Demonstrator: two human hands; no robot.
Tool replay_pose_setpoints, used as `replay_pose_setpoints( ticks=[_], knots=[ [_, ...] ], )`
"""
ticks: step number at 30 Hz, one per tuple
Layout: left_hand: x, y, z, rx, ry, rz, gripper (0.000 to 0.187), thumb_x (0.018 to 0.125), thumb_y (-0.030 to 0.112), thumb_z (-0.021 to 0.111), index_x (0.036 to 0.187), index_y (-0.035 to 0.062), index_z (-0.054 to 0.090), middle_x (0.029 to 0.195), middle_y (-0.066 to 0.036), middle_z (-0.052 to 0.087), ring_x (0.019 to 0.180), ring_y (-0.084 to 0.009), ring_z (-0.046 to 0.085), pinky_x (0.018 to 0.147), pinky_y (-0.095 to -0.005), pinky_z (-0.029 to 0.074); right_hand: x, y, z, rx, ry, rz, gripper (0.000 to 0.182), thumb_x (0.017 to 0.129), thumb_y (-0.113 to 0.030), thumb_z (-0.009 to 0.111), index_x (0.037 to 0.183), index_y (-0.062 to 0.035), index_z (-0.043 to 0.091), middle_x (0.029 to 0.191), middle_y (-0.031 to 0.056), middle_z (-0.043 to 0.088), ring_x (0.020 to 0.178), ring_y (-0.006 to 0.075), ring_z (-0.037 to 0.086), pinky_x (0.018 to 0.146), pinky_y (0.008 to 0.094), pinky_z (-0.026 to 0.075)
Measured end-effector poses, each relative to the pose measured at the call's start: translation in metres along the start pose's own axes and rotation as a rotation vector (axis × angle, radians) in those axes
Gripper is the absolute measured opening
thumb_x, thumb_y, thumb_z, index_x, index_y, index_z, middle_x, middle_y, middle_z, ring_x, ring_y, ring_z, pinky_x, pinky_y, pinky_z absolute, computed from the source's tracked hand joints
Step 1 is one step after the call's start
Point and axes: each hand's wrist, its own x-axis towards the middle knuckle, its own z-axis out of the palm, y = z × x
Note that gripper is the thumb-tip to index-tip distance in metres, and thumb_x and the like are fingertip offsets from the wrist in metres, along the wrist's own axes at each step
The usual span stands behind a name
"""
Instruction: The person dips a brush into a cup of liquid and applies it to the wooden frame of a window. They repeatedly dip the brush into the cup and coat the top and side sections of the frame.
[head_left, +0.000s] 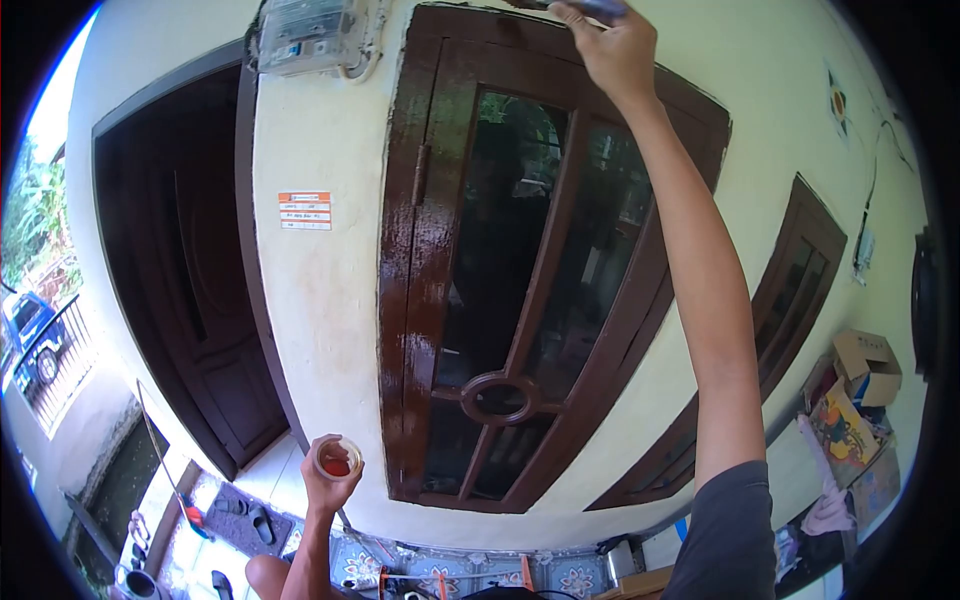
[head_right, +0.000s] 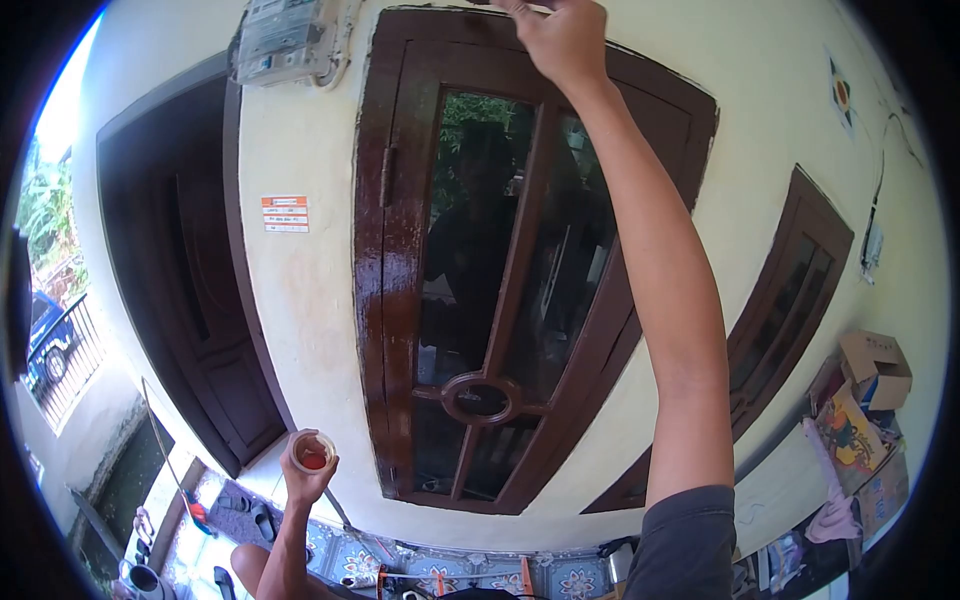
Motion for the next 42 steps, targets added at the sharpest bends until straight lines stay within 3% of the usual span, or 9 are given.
replay_pose_setpoints(
  ticks=[1, 3, 4, 8, 13, 16, 29, 36, 42],
  knots=[
    [0.001, -0.001, -0.002, -0.015, 0.022, 0.011, 0.050, 0.065, 0.006, 0.082, 0.109, 0.0010, 0.060, 0.081, -0.003, 0.061, 0.075, -0.0112, 0.061, 0.072, -0.0253, 0.052, -0.003, -0.005, 0.007, 0.008, -0.003, -0.005, 0.027, 0.091, -0.025, 0.071, 0.107, -0.0036, 0.064, 0.097, 0.0113, 0.070, 0.083, 0.0249, 0.070, 0.075, 0.0382, 0.060],
    [0.004, 0.002, -0.004, -0.032, 0.048, 0.023, 0.052, 0.063, 0.008, 0.084, 0.109, 0.0018, 0.060, 0.080, -0.004, 0.063, 0.074, -0.0129, 0.063, 0.071, -0.0260, 0.052, -0.015, -0.015, 0.024, -0.048, -0.048, -0.187, 0.022, 0.086, -0.006, 0.072, 0.107, -0.0081, 0.068, 0.097, 0.0098, 0.073, 0.082, 0.0192, 0.073, 0.078, 0.0268, 0.060],
    [0.005, 0.006, -0.007, -0.033, 0.042, 0.012, 0.050, 0.064, 0.006, 0.082, 0.109, 0.0007, 0.060, 0.080, -0.004, 0.061, 0.075, -0.0114, 0.062, 0.072, -0.0254, 0.052, -0.020, -0.012, 0.034, -0.051, -0.043, -0.254, 0.026, 0.081, 0.000, 0.067, 0.101, -0.0166, 0.070, 0.100, 0.0040, 0.072, 0.089, 0.0197, 0.072, 0.080, 0.0288, 0.059],
    [0.005, 0.006, -0.009, -0.020, 0.042, 0.015, 0.049, 0.065, 0.003, 0.080, 0.109, -0.0004, 0.059, 0.080, -0.003, 0.060, 0.076, -0.0099, 0.060, 0.072, -0.0239, 0.050, -0.043, -0.001, 0.058, -0.291, -0.074, -0.418, 0.027, 0.076, -0.004, 0.073, 0.100, -0.0173, 0.070, 0.116, 0.0004, 0.068, 0.104, 0.0215, 0.068, 0.082, 0.0321, 0.059],
    [0.004, 0.007, -0.007, -0.001, 0.014, 0.042, 0.049, 0.065, 0.004, 0.081, 0.109, -0.0003, 0.059, 0.080, -0.003, 0.060, 0.075, -0.0099, 0.060, 0.071, -0.0237, 0.050, -0.056, 0.001, 0.057, -0.370, -0.058, -0.374, 0.028, 0.077, -0.002, 0.073, 0.100, -0.0168, 0.069, 0.113, 0.0007, 0.069, 0.105, 0.0210, 0.067, 0.085, 0.0333, 0.059],
    [0.002, 0.002, -0.004, -0.041, 0.012, 0.028, 0.049, 0.065, 0.006, 0.081, 0.109, -0.0004, 0.059, 0.080, -0.003, 0.060, 0.075, -0.0100, 0.060, 0.071, -0.0241, 0.050, -0.063, 0.009, 0.036, -0.381, 0.025, -0.354, 0.028, 0.077, -0.002, 0.069, 0.099, -0.0187, 0.069, 0.110, 0.0002, 0.068, 0.101, 0.0204, 0.068, 0.078, 0.0324, 0.059],
    [-0.002, -0.008, 0.007, -0.008, 0.003, 0.016, 0.049, 0.064, 0.009, 0.082, 0.107, 0.0024, 0.060, 0.078, -0.005, 0.063, 0.073, -0.0139, 0.063, 0.071, -0.0270, 0.052, -0.116, 0.050, -0.062, -0.577, 0.240, -0.179, 0.019, 0.080, -0.007, 0.076, 0.097, -0.0127, 0.068, 0.101, 0.0038, 0.070, 0.088, 0.0227, 0.070, 0.074, 0.0316, 0.058],
    [-0.001, -0.006, 0.007, 0.046, -0.005, -0.006, 0.048, 0.064, 0.009, 0.081, 0.107, 0.0015, 0.060, 0.079, -0.006, 0.064, 0.075, -0.0148, 0.065, 0.073, -0.0272, 0.053, -0.112, 0.041, -0.051, -0.542, 0.329, -0.200, 0.023, 0.079, -0.005, 0.076, 0.099, -0.0129, 0.068, 0.101, 0.0039, 0.069, 0.088, 0.0237, 0.069, 0.075, 0.0320, 0.058],
    [0.000, -0.012, 0.009, 0.035, -0.005, 0.021, 0.049, 0.063, 0.009, 0.082, 0.106, 0.0017, 0.060, 0.078, -0.006, 0.064, 0.073, -0.0148, 0.064, 0.072, -0.0274, 0.053, -0.112, 0.040, -0.034, -0.525, 0.203, -0.235, 0.023, 0.077, -0.004, 0.076, 0.097, -0.0140, 0.069, 0.102, 0.0026, 0.069, 0.092, 0.0214, 0.069, 0.078, 0.0313, 0.058]
  ],
)
